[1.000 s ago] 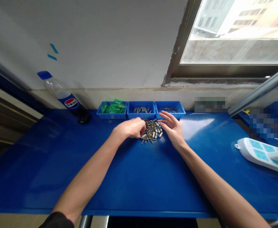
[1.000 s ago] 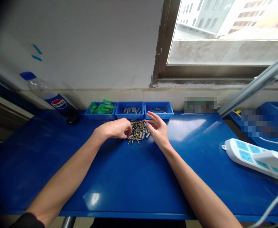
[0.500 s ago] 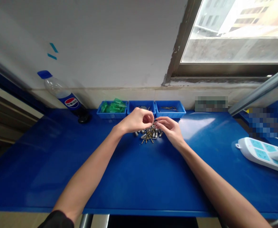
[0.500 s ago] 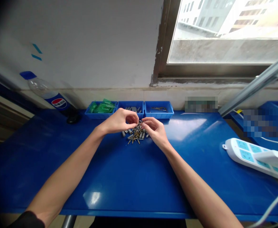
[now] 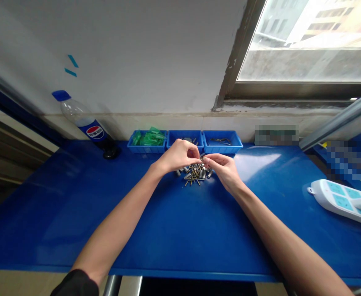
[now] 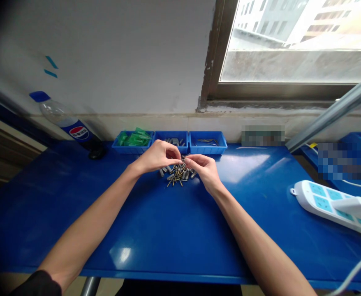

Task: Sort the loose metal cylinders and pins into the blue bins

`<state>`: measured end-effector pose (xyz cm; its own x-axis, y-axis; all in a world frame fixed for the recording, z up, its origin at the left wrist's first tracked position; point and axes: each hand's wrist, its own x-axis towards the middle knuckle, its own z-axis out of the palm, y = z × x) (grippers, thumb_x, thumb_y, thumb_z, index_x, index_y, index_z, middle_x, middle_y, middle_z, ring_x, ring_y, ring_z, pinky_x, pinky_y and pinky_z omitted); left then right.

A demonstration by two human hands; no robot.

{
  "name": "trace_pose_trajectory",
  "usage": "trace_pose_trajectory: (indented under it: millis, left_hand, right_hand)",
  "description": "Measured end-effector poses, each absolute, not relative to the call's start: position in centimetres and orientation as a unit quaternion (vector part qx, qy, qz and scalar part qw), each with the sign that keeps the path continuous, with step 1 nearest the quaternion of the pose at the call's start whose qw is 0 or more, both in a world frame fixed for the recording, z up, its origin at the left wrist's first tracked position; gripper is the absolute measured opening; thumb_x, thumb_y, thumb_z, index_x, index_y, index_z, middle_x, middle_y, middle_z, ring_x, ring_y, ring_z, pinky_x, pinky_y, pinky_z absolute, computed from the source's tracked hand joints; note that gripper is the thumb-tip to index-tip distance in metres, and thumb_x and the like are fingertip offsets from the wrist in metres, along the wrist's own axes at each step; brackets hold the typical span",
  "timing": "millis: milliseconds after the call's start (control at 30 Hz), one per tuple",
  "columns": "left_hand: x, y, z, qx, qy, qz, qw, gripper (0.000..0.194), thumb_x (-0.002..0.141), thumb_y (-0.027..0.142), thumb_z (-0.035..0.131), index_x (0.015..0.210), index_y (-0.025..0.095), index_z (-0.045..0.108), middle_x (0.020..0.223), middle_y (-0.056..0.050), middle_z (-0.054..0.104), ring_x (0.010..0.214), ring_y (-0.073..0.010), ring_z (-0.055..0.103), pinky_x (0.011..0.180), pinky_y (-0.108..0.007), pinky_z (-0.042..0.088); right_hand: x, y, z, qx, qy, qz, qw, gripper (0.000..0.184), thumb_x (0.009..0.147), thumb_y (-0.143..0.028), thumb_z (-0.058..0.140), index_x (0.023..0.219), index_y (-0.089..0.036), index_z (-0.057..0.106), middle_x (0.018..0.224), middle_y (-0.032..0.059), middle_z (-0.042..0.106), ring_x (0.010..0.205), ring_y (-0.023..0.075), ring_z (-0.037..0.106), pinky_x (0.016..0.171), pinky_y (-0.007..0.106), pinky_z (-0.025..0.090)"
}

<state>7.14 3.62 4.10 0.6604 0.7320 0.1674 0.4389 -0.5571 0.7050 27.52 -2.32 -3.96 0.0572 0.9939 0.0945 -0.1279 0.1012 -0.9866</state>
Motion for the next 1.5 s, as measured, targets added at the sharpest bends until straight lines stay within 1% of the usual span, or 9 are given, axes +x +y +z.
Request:
trace_pose_trajectory:
  millis: [100,233,400,600,833,1100,1233,1367,1500]
  left_hand:
    - [6.5,4.2,3.5,0.866,0.388,0.178,0.26,0.008,0.078,0.021,0.077,0.082,0.016,0.081,0.079,-0.007,0.078,0.072,-0.0177,0.071,0.063,-0.023,0.051]
    - [6.2,4.5,2.8,0.894,0.379,0.085,0.225,0.012,0.075,0.017,0.077,0.086,0.017,0.082,0.086,-0.006,0.079,0.079,-0.0186,0.072,0.071,-0.025,0.052]
    - [7.0,3.6,2.9,0.895,0.401,0.046,0.189,0.013,0.074,0.016,0.074,0.086,0.019,0.078,0.086,-0.006,0.078,0.076,-0.0192,0.07,0.066,-0.026,0.048]
    - [7.6,2.8,3.0,0.879,0.442,0.059,0.169,0.022,0.071,0.007,0.067,0.087,0.019,0.075,0.086,-0.006,0.077,0.073,-0.0185,0.068,0.062,-0.025,0.044]
    - [7.4,3.0,3.6,0.872,0.439,0.113,0.187,0.015,0.073,0.007,0.066,0.081,0.019,0.071,0.078,-0.004,0.074,0.07,-0.0176,0.067,0.061,-0.025,0.043]
    - [7.7,3.1,4.0,0.864,0.34,0.232,0.29,0.017,0.081,0.006,0.065,0.094,0.017,0.065,0.08,-0.002,0.074,0.074,-0.0149,0.071,0.069,-0.022,0.053]
    - [8.2,2.8,4.1,0.847,0.328,0.262,0.327,0.021,0.079,0.009,0.07,0.096,0.017,0.06,0.086,-0.002,0.072,0.073,-0.0147,0.074,0.063,-0.02,0.053]
    - [8.1,3.0,4.1,0.849,0.326,0.251,0.332,0.016,0.08,0.012,0.072,0.091,0.016,0.06,0.085,-0.003,0.071,0.073,-0.0154,0.074,0.06,-0.019,0.052]
    - [7.3,3.5,3.7,0.873,0.366,0.185,0.264,0.017,0.076,0.016,0.078,0.09,0.016,0.068,0.079,-0.002,0.071,0.071,-0.0158,0.069,0.064,-0.023,0.05]
  right_hand:
    - [27.8,-1.9,-4.0,-0.502,-0.422,0.426,0.623,0.03,0.076,-0.045,0.089,0.091,-0.02,0.082,0.083,0.0052,0.079,0.072,0.0191,0.072,0.076,0.035,0.059]
    - [28.2,-1.6,-4.0,-0.474,-0.349,0.408,0.698,0.035,0.076,-0.043,0.089,0.104,-0.024,0.08,0.107,0.0068,0.081,0.097,0.0244,0.078,0.094,0.041,0.06]
    - [27.9,-1.9,-3.5,-0.462,-0.358,0.437,0.684,0.039,0.078,-0.042,0.087,0.112,-0.026,0.078,0.121,0.008,0.078,0.103,0.0255,0.077,0.099,0.044,0.058]
    - [27.9,-2.1,-3.2,-0.474,-0.381,0.448,0.655,0.034,0.081,-0.045,0.082,0.106,-0.023,0.078,0.114,0.0087,0.08,0.09,0.0228,0.077,0.086,0.04,0.059]
    - [28.0,-2.1,-3.4,-0.482,-0.401,0.45,0.635,0.033,0.082,-0.047,0.08,0.103,-0.022,0.077,0.103,0.008,0.08,0.083,0.0211,0.074,0.08,0.036,0.058]
    - [27.5,-2.5,-3.6,-0.481,-0.503,0.437,0.57,0.038,0.084,-0.049,0.08,0.111,-0.023,0.077,0.082,0.002,0.076,0.067,0.0161,0.065,0.066,0.031,0.053]
    - [27.2,-2.6,-3.2,-0.476,-0.511,0.461,0.548,0.036,0.078,-0.052,0.085,0.097,-0.022,0.081,0.078,0.003,0.077,0.065,0.0172,0.065,0.063,0.032,0.053]
    - [27.2,-2.6,-3.0,-0.48,-0.502,0.47,0.544,0.034,0.074,-0.052,0.088,0.089,-0.021,0.082,0.074,0.0033,0.077,0.064,0.0181,0.065,0.064,0.033,0.053]
    - [27.6,-2.5,-3.2,-0.492,-0.486,0.433,0.577,0.033,0.075,-0.049,0.088,0.091,-0.021,0.081,0.078,0.0043,0.078,0.066,0.0188,0.067,0.066,0.034,0.055]
